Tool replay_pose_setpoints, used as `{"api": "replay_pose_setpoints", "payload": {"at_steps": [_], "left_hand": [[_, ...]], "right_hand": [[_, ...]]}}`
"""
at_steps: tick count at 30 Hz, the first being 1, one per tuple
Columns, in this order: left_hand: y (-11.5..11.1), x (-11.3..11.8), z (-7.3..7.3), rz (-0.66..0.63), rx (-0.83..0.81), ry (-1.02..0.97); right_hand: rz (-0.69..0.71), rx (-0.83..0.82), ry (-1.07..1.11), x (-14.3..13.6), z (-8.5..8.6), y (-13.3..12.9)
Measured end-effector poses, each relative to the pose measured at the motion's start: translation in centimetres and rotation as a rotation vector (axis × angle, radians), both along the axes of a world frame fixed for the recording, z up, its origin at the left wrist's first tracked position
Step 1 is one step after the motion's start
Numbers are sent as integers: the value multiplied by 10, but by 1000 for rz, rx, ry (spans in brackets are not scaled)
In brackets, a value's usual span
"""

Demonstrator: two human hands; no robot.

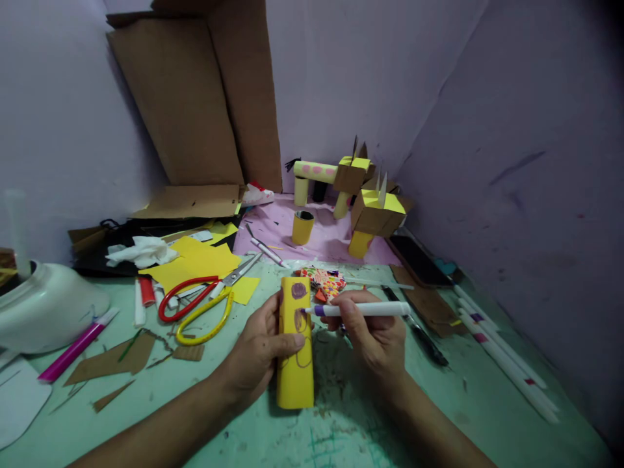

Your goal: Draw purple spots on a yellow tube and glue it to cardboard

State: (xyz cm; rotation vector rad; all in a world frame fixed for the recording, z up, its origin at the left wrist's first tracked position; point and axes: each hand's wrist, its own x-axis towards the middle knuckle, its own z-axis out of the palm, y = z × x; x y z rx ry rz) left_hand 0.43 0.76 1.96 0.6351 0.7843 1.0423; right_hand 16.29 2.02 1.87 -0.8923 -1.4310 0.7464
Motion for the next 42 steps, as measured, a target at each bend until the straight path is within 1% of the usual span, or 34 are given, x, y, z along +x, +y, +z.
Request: {"api": "replay_pose_setpoints", "payload": {"at_steps": [6, 10, 14, 19, 26, 33, 42], "left_hand": [[1, 1, 0, 7, -1, -24], [0, 1, 1, 6, 5, -20], [0, 1, 1, 15, 4, 11], [0, 1, -1, 11, 12, 12], [0, 1, -1, 1, 36, 14], [-1, 1, 1, -19, 68, 34], [-2, 3, -1, 12, 52, 26]], "right_hand": [[8, -4, -29, 1, 0, -1], [-7, 36, 9, 1, -5, 0], [-16, 51, -4, 1, -9, 2], [-12, 70, -6, 1, -6, 1], [34, -14, 15, -2, -1, -2], [22, -20, -6, -1, -2, -2], [68, -35, 27, -2, -4, -2]]}}
